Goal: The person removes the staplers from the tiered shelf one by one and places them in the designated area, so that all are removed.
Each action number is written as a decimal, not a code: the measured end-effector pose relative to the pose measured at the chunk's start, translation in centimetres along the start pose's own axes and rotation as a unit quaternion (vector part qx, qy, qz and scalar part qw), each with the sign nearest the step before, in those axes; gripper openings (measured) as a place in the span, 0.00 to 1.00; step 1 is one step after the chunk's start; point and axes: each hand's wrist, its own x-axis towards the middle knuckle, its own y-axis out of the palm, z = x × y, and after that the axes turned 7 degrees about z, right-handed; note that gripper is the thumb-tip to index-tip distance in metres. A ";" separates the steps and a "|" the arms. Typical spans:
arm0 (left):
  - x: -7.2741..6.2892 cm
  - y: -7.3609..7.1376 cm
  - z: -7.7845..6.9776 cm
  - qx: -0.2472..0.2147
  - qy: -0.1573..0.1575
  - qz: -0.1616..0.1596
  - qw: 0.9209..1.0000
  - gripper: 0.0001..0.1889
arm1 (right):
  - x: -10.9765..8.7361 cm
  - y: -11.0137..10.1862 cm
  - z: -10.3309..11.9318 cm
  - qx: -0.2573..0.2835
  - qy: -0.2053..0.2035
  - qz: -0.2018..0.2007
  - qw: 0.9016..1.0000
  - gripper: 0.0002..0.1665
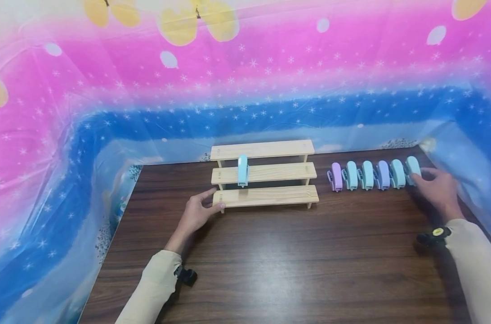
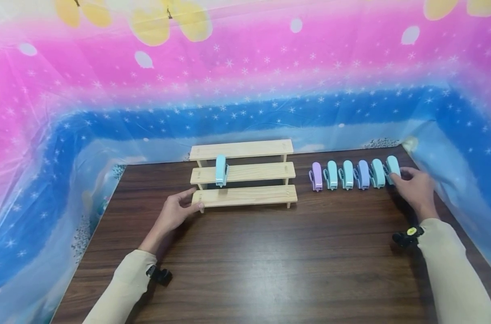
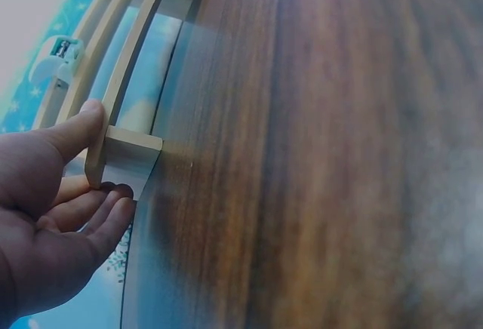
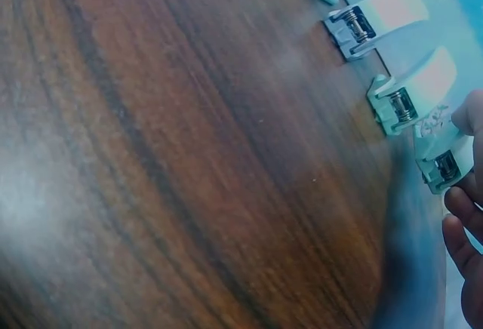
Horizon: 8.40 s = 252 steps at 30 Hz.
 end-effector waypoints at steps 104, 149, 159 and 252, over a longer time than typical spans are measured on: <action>-0.1 -0.1 -0.2 0.010 -0.001 0.002 1.000 0.36 | -7.0 14.5 28.4 0.126 -0.290 0.030 0.948 0.28; -0.1 -0.1 -0.2 -0.003 0.000 0.002 1.000 0.35 | -10.0 25.1 34.6 0.127 -0.252 0.080 0.956 0.34; -0.1 0.0 -0.2 0.002 0.000 -0.001 1.000 0.35 | -9.9 25.7 35.3 0.102 -0.229 0.061 0.966 0.36; -0.2 0.0 -0.2 0.013 0.008 0.002 1.000 0.36 | -8.1 9.1 26.0 0.077 -0.199 -0.065 0.975 0.31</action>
